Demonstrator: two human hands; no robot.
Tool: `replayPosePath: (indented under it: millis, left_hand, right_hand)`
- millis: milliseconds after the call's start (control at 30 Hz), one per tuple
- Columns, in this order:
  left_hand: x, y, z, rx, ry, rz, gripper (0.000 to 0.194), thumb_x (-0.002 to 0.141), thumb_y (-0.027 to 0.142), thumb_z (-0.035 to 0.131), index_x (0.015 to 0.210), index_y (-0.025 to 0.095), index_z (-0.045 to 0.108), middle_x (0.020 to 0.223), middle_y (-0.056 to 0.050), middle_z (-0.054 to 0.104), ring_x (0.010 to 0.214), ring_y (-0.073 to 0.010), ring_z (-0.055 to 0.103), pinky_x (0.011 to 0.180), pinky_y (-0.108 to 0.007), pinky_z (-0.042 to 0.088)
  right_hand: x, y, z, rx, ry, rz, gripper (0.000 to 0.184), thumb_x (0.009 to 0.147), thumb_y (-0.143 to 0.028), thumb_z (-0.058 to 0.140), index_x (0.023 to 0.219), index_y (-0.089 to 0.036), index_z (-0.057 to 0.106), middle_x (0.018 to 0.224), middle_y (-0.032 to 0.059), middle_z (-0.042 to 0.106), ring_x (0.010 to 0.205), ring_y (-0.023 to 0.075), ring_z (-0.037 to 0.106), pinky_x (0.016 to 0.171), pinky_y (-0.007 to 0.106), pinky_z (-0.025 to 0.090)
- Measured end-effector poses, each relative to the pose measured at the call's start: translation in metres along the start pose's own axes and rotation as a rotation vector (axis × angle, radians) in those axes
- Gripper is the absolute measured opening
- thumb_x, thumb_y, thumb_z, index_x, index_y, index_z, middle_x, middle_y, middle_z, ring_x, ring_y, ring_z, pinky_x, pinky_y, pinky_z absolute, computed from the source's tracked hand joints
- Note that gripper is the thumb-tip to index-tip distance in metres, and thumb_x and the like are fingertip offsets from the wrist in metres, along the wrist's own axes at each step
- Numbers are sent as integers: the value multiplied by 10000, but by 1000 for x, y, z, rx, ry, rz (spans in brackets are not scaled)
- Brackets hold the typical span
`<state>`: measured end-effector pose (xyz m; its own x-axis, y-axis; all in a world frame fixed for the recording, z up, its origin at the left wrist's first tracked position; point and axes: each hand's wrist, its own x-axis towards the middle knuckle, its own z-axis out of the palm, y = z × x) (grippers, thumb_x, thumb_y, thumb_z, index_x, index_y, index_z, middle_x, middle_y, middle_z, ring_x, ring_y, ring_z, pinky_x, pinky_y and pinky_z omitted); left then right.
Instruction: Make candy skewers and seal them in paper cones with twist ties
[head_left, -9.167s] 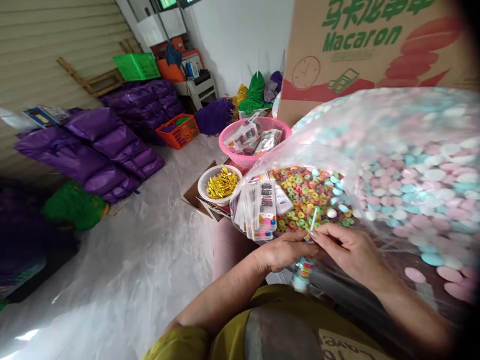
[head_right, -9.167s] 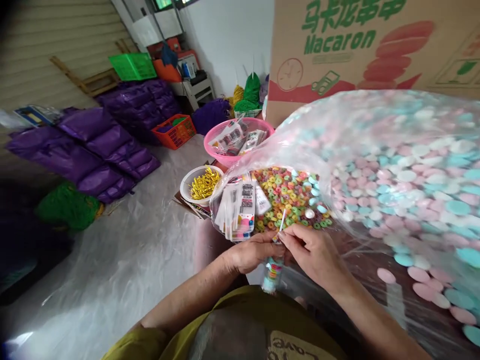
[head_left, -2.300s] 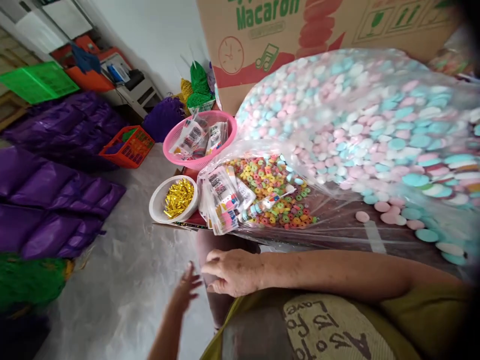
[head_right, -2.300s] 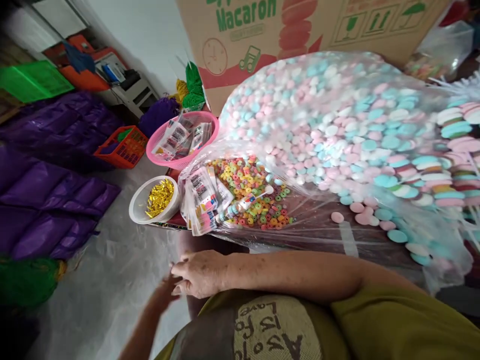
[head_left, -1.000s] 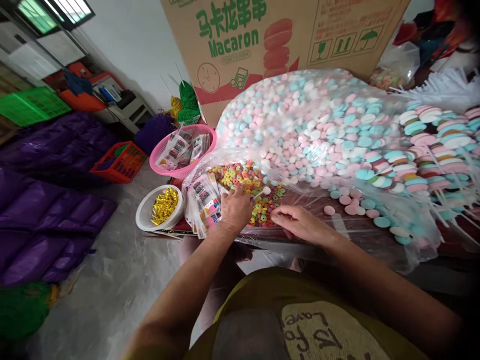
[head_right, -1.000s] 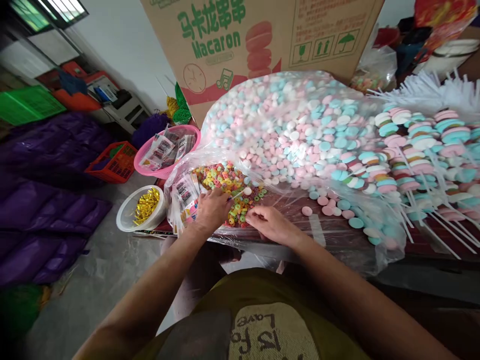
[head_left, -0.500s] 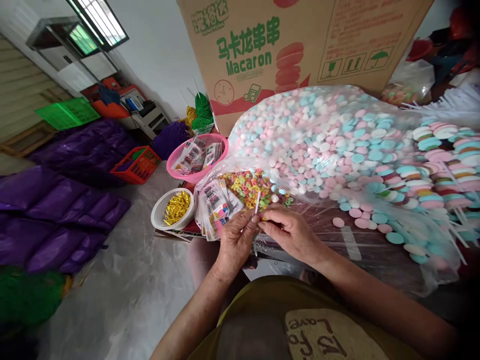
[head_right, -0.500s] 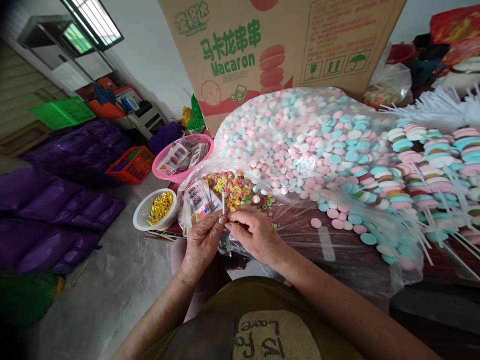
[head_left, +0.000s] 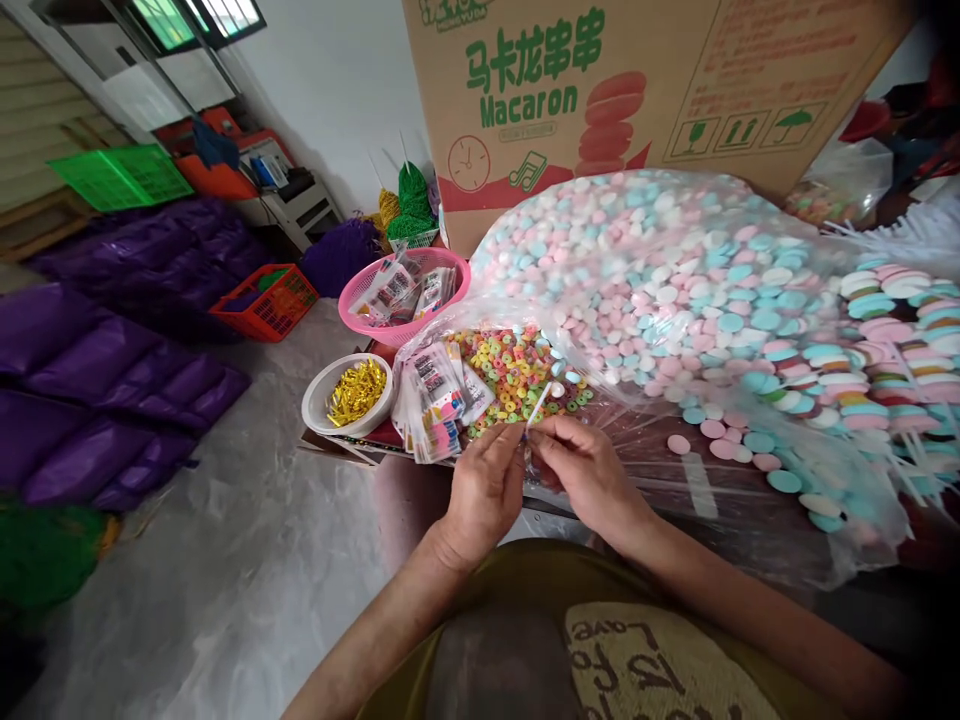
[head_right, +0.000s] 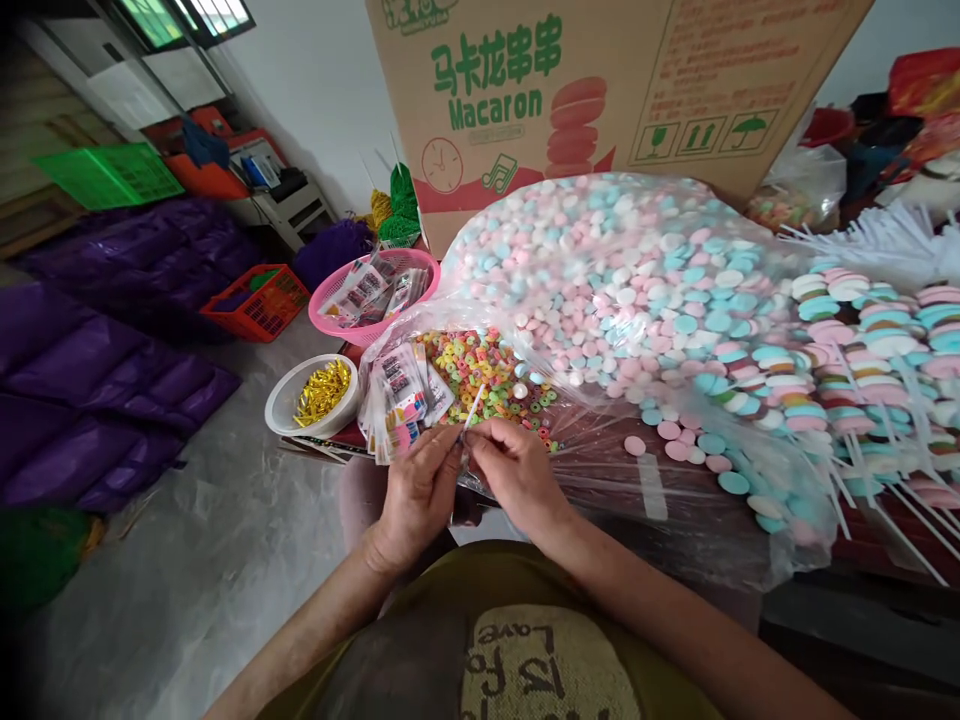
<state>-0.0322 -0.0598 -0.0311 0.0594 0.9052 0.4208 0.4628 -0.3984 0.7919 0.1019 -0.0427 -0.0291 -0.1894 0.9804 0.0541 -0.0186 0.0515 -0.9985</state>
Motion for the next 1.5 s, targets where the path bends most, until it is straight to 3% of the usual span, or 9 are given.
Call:
replayPosePath:
  millis: [100,233,433,600,833,900,1033,1200,1500]
  left_hand:
    - [-6,-3,6,-9,58,-60,302,896,346,464,1067,155,623,911,-97,667,873,-199,617,852,-361,486]
    - [-10,-5,6,-316,-85,-372,336,917,438,405,908,166,601,698,-11,590,639,-125,546,639,-250,487]
    - [-15,-12,-2,85,-45,-151,311,870,450,471,866,180,626,843,-77,624,781,-177,565,773,-315,465]
    - [-15,-6,-4,-206,-220,-435,414,903,515,362,756,171,540,634,3,512,595,-119,483,590,-241,435]
    - [-25,0,-5,-285,-616,-440,324,873,472,448,747,182,519,632,19,514,550,-104,443,529,-224,376]
    - [-27,-5,0,-221,-658,-434,302,830,441,517,673,184,520,609,21,500,562,-109,444,538,-224,366]
    - [-15,-15,0,-288,-519,-564,345,893,464,366,766,181,518,621,20,495,512,-104,452,499,-229,370]
    - [3,-16,-20,-488,-600,-569,311,853,422,483,695,162,547,627,2,533,547,-110,499,549,-247,421]
    - [-9,-30,-27,-918,-879,-707,363,693,475,717,737,127,624,723,-35,601,562,-94,528,566,-229,428]
  right_hand:
    - [-1,2,9,243,-70,203,345,772,-512,552,637,-206,468,495,-55,419,399,92,391,381,230,341]
    - [-6,4,10,55,0,60,291,784,-461,578,670,-196,537,545,-37,483,466,91,426,447,224,378]
    - [-2,6,-1,-298,-54,-110,213,830,-348,497,690,-198,556,554,-22,523,489,108,459,490,236,382]
    - [-10,6,9,-398,13,-200,210,825,-308,475,636,-215,484,552,-21,498,512,106,443,529,235,377]
    - [13,-4,-18,-154,-254,258,276,816,-415,509,642,-205,466,492,-48,488,354,71,378,335,196,266]
    - [27,-16,-32,-229,-135,142,313,840,-409,493,612,-201,440,501,-43,478,374,64,371,361,200,292]
    - [33,-38,-43,-645,-71,-438,235,911,-302,427,737,-199,547,657,23,583,649,140,565,589,272,456]
    - [13,-28,-33,-1099,-468,-1083,325,923,-143,390,1216,-184,525,1279,93,555,1250,252,404,1028,515,316]
    - [6,-8,-23,-1179,-574,-1126,237,930,-156,392,984,-90,613,811,54,595,843,190,499,1009,508,289]
